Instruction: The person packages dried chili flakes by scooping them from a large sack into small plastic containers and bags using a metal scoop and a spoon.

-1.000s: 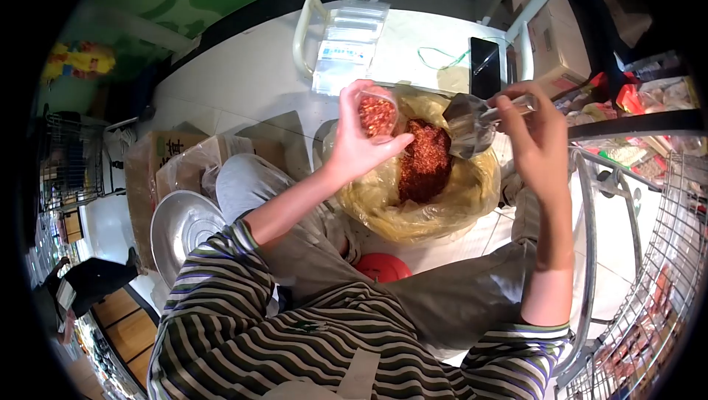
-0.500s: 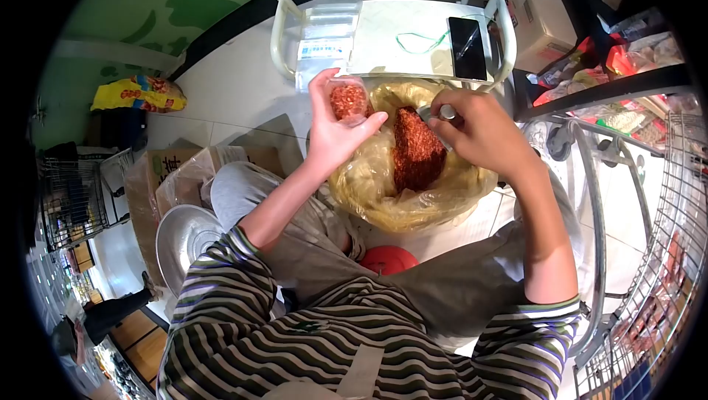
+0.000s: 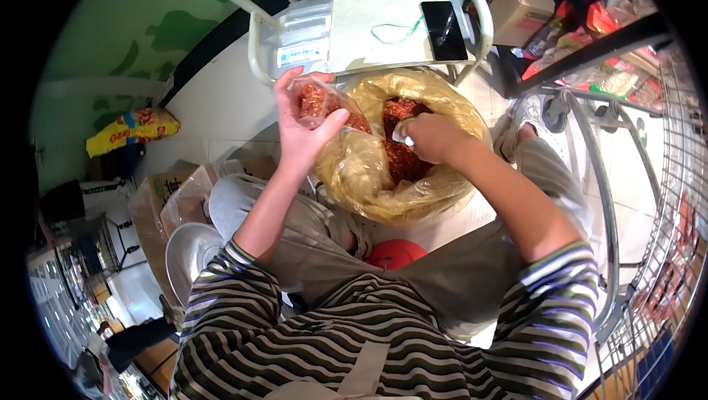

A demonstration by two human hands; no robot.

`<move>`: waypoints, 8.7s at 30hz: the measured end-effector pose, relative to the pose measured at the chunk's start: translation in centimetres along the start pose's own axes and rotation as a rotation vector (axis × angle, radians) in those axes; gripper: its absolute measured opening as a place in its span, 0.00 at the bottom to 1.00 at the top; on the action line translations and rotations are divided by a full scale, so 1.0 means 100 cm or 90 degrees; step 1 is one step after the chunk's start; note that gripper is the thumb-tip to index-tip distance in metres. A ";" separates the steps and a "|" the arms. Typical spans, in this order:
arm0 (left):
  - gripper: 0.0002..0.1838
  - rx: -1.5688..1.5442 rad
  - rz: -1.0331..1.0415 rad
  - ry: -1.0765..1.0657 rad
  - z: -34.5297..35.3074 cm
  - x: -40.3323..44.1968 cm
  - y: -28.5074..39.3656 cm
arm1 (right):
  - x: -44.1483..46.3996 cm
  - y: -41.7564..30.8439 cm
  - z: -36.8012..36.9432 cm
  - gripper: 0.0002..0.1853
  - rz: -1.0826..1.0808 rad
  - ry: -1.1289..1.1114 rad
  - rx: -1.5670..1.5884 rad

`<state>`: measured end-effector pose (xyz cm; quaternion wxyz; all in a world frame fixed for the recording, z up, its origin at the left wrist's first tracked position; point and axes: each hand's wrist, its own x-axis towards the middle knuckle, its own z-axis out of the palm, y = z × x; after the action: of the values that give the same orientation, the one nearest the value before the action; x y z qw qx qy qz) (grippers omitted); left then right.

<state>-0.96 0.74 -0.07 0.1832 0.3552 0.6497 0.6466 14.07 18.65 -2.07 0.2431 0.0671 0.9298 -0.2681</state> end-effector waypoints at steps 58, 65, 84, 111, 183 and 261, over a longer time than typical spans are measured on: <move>0.47 -0.272 0.160 -0.140 -0.019 -0.018 0.021 | 0.080 -0.003 0.000 0.19 -0.351 0.293 0.223; 0.49 -0.248 0.129 -0.191 -0.021 -0.020 0.017 | 0.061 -0.052 -0.002 0.20 -0.310 0.388 0.366; 0.48 -0.102 0.168 -0.132 -0.017 -0.020 0.025 | 0.066 -0.022 -0.010 0.30 -0.421 0.223 0.157; 0.49 -0.164 0.109 -0.250 -0.012 -0.029 0.032 | 0.047 -0.044 -0.009 0.06 -0.390 0.320 0.301; 0.43 -0.085 0.108 0.044 -0.006 -0.024 0.023 | 0.020 -0.061 -0.049 0.14 -0.228 0.191 0.099; 0.40 -0.206 -0.035 0.037 0.005 -0.001 0.038 | -0.021 -0.070 -0.017 0.37 -0.081 0.250 0.044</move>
<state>0.26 0.68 3.57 0.2371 0.2843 0.5516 0.7475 13.39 13.60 3.44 0.0375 0.0676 0.9518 -0.2967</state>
